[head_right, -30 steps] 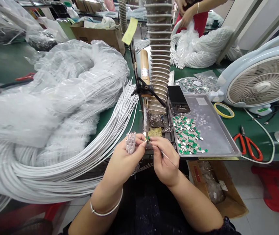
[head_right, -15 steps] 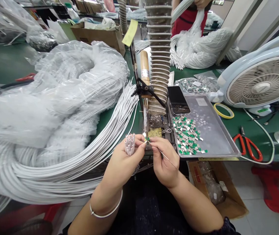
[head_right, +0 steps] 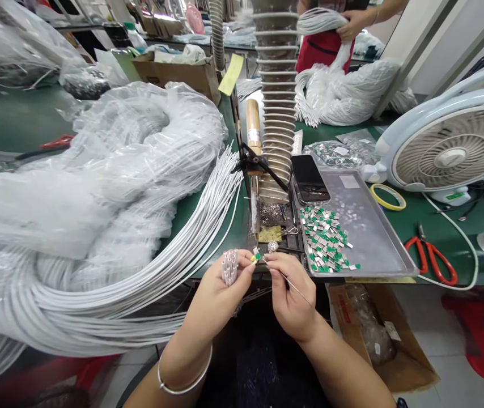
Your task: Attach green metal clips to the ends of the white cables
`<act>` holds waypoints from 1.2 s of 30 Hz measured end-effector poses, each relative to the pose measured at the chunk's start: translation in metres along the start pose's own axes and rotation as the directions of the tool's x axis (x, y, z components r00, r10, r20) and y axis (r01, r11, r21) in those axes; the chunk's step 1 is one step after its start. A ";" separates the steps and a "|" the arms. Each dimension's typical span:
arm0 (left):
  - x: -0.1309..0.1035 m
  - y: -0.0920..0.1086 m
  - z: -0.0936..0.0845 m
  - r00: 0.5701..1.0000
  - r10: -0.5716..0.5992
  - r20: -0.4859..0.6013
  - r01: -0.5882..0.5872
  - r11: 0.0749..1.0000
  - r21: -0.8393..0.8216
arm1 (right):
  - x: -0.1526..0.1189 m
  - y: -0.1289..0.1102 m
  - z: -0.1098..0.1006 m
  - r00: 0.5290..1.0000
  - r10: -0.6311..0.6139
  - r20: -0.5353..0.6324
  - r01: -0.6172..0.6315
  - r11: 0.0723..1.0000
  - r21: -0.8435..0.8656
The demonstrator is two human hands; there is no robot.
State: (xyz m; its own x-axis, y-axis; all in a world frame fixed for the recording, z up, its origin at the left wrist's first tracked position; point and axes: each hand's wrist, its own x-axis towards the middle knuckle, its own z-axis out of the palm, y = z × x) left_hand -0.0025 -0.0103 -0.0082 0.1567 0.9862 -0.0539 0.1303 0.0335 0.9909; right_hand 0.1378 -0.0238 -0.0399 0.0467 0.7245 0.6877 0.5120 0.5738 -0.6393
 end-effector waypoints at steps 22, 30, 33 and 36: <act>-0.003 0.000 -0.004 0.991 -0.086 0.100 0.080 0.995 0.064 | -0.002 0.003 -0.009 0.999 -0.030 -0.010 0.030 0.999 -0.012; -0.001 -0.001 -0.004 0.988 -0.123 0.092 0.126 0.992 -0.019 | -0.005 0.004 -0.003 0.996 -0.015 -0.085 0.015 1.000 0.010; 0.001 -0.001 -0.003 0.991 -0.115 0.071 0.119 0.992 -0.049 | -0.003 0.004 -0.001 0.999 -0.023 -0.048 0.024 1.000 0.020; 0.003 0.001 -0.003 0.993 -0.101 0.060 0.105 0.993 -0.052 | 0.001 0.003 0.000 0.999 -0.034 -0.027 0.034 0.999 0.014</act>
State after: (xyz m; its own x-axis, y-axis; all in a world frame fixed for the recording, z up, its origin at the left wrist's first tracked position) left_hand -0.0045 -0.0071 -0.0072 0.2012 0.9662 -0.1615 0.0947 0.1449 0.9849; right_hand 0.1395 -0.0214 -0.0410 0.0527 0.6943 0.7178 0.5013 0.6033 -0.6203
